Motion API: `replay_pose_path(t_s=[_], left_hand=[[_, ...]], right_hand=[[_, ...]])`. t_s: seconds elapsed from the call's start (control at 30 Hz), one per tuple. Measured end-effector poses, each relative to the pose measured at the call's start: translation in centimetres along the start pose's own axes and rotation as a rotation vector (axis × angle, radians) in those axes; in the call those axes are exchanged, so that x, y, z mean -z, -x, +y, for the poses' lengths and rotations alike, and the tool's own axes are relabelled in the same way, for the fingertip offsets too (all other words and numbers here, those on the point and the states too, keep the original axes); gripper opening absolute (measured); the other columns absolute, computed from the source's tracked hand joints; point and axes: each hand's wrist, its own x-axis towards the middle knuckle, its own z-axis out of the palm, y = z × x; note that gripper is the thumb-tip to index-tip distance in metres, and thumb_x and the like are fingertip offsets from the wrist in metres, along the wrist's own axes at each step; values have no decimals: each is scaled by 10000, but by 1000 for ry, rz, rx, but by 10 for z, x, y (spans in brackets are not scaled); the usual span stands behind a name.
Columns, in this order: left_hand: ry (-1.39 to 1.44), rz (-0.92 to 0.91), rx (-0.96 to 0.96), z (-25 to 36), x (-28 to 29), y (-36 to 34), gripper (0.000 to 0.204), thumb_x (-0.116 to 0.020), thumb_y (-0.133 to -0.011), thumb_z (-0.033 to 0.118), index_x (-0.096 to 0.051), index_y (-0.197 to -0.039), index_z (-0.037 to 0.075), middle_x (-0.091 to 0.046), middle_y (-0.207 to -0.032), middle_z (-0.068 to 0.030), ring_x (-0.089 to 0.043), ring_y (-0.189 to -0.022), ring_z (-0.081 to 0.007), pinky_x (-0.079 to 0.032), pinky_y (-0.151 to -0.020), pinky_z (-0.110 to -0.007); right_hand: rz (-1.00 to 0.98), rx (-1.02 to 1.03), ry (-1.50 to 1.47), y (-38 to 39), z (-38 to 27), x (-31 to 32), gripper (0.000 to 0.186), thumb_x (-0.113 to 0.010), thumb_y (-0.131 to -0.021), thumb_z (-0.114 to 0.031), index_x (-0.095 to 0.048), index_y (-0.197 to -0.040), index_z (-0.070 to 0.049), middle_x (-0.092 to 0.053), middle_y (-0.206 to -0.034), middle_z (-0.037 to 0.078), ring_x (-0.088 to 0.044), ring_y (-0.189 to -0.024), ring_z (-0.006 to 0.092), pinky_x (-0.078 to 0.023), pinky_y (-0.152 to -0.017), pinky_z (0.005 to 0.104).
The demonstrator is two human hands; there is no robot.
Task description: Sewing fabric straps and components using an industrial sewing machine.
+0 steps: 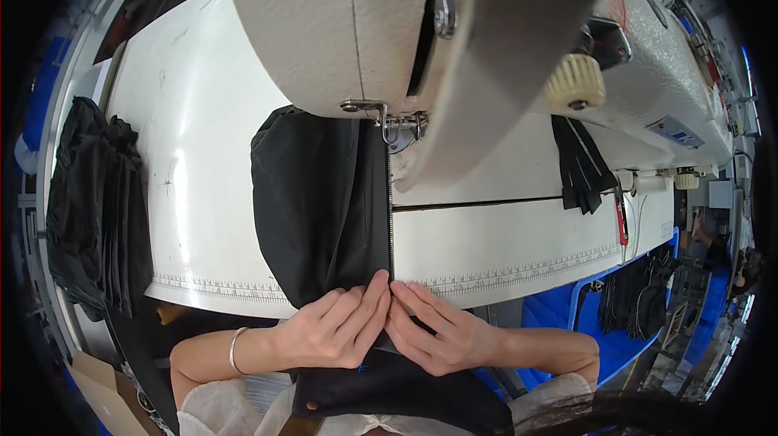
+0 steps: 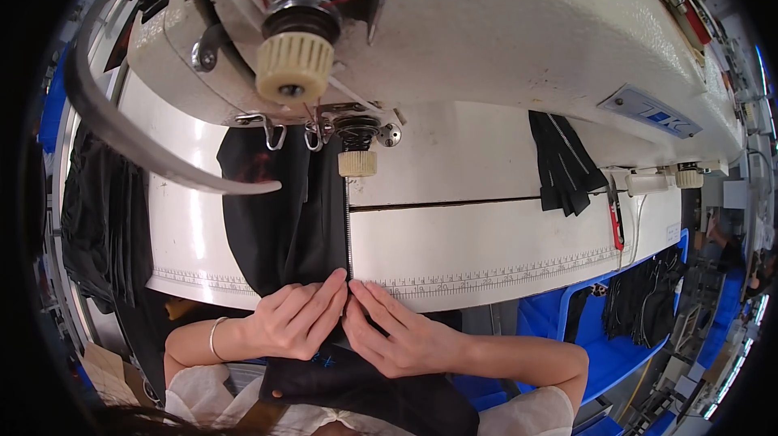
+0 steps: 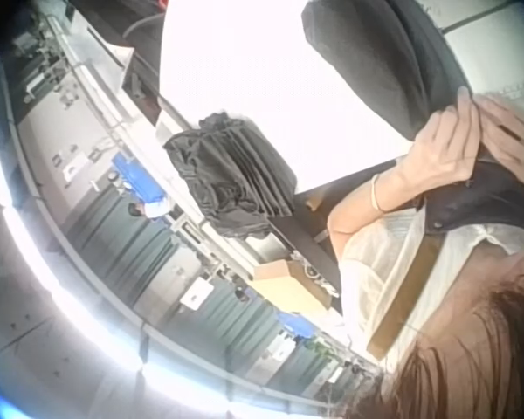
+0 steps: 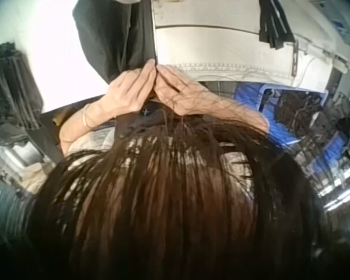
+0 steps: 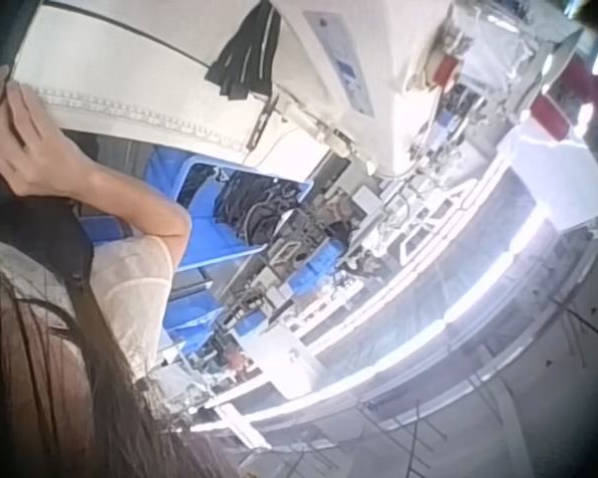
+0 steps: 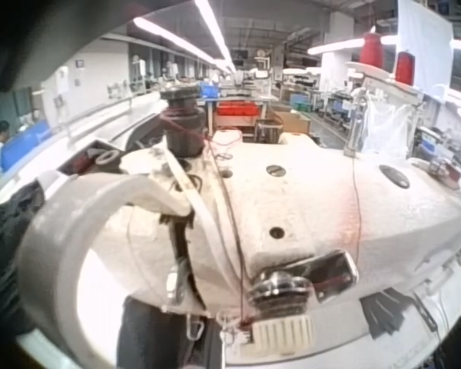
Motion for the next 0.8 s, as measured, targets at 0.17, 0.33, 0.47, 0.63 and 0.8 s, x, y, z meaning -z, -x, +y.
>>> replay_pose_path(t_s=[0.17, 0.33, 0.47, 0.63, 0.8], left_hand=[[8, -5, 1, 0, 0, 0, 211, -584, -720, 51, -655, -882, -65, -648, -990, -197, -565, -684, -159, -447, -572, -209], [42, 6, 26, 0, -1, 1, 221, -592, -707, 46, -655, -887, -66, -643, -1003, -201, -566, -684, -159, -449, -574, -208], [38, -5, 25, 0, 0, 1, 224, -596, -702, 44, -655, -889, -66, -642, -1005, -200, -566, -679, -158, -447, -568, -204], [84, 19, 48, -2, -3, 0, 257, -601, -662, 52, -651, -885, -68, -640, -1000, -191, -553, -653, -151, -454, -561, -204], [128, 20, 105, -23, -10, -12, 330, -603, -626, 83, -654, -918, -62, -630, -1021, -176, -565, -695, -173, -484, -601, -236]], right_hand=[[0, 1, -7, 0, 0, 0, 285, -538, -748, -170, -625, -941, 20, -589, -1031, 159, -578, -1052, 359, -447, -969, 443], [-2, -6, -30, 0, 0, 0, 295, -546, -730, -156, -626, -951, 24, -593, -1036, 169, -576, -1060, 372, -457, -959, 440], [-8, 0, 4, -1, -1, 1, 288, -524, -772, -191, -619, -941, 23, -582, -1031, 160, -578, -1047, 354, -436, -976, 451], [-38, -14, 11, -4, -2, 5, 305, -515, -775, -194, -616, -947, 36, -581, -1031, 174, -575, -1051, 355, -437, -974, 452], [-78, 5, 138, -19, 24, 13, 314, -519, -761, -198, -620, -950, 32, -588, -1030, 190, -572, -1056, 356, -440, -966, 452]])
